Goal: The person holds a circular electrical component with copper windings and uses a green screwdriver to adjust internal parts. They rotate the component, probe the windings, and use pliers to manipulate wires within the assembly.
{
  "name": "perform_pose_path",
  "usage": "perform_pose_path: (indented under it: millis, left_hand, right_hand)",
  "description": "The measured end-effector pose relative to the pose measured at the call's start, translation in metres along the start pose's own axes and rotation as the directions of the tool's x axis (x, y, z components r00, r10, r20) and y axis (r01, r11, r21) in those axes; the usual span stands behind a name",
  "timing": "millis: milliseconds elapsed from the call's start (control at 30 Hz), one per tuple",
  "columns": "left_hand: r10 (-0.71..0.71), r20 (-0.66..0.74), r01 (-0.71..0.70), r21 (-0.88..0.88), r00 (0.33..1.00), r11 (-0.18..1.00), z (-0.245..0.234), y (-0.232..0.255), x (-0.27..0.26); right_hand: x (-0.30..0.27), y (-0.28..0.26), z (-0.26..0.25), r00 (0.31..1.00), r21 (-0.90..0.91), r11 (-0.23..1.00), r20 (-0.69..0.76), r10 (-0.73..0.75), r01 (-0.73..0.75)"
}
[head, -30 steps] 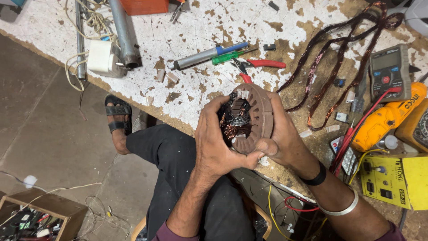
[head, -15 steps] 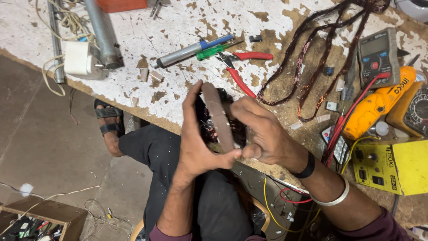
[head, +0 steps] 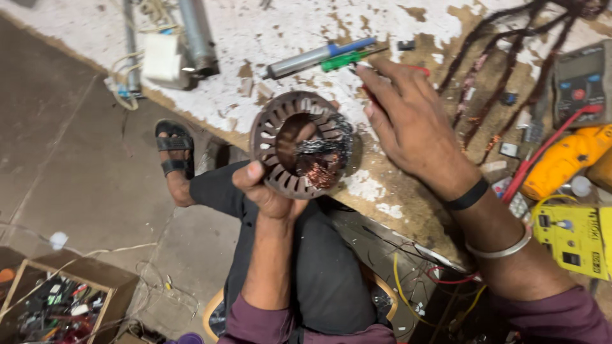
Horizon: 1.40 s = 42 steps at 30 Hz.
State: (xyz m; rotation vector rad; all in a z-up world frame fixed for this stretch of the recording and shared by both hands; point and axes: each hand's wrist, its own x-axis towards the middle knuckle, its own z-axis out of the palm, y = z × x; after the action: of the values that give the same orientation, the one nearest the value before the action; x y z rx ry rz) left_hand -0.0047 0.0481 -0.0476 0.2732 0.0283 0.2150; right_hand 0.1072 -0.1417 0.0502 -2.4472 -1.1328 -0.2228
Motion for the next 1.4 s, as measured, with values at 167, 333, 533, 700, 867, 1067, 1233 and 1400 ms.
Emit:
perform_pose_path:
  millis: [167,333,533,700,867,1067,1233,1400]
  left_hand:
    - [0.034,0.085,-0.044,0.126,0.996,0.991,0.005,0.001,-0.001]
    - [-0.019,0.304,-0.079,0.307,0.952,0.948,0.027,0.004,0.002]
    - [-0.099,0.250,-0.006,0.386,0.963,0.922,0.033,0.003,0.002]
    - [-0.124,0.268,-0.044,0.544,0.955,0.838,0.033,0.003,0.005]
    - [-0.073,0.257,-0.140,0.717,0.964,0.683,0.033,0.001,0.003]
    - [-0.070,0.256,-0.149,0.741,0.964,0.655,0.035,0.001,0.001]
    - [-0.057,0.290,-0.204,0.785,0.955,0.585,0.034,0.001,0.001]
    - [-0.060,0.291,-0.215,0.815,0.955,0.538,0.036,-0.003,-0.002]
  right_hand:
    - [0.033,0.017,0.020,0.991,-0.213,0.972,0.106,-0.080,0.101]
    - [0.040,0.034,0.044,0.987,-0.283,0.956,0.117,0.114,-0.077]
    - [0.027,0.054,0.036,0.982,-0.110,0.982,0.088,0.165,-0.155]
    - [0.019,0.052,0.024,0.995,-0.207,0.977,-0.091,0.038,-0.057]
    - [-0.014,0.031,0.000,0.839,0.570,0.761,-0.212,0.501,-0.310]
    - [-0.046,0.004,0.007,0.882,0.985,0.084,0.093,0.462,-0.148]
    - [-0.056,0.000,0.027,0.880,0.951,0.288,-0.035,0.473,-0.117]
    - [-0.064,-0.002,0.028,0.886,0.944,0.286,0.016,0.463,-0.167]
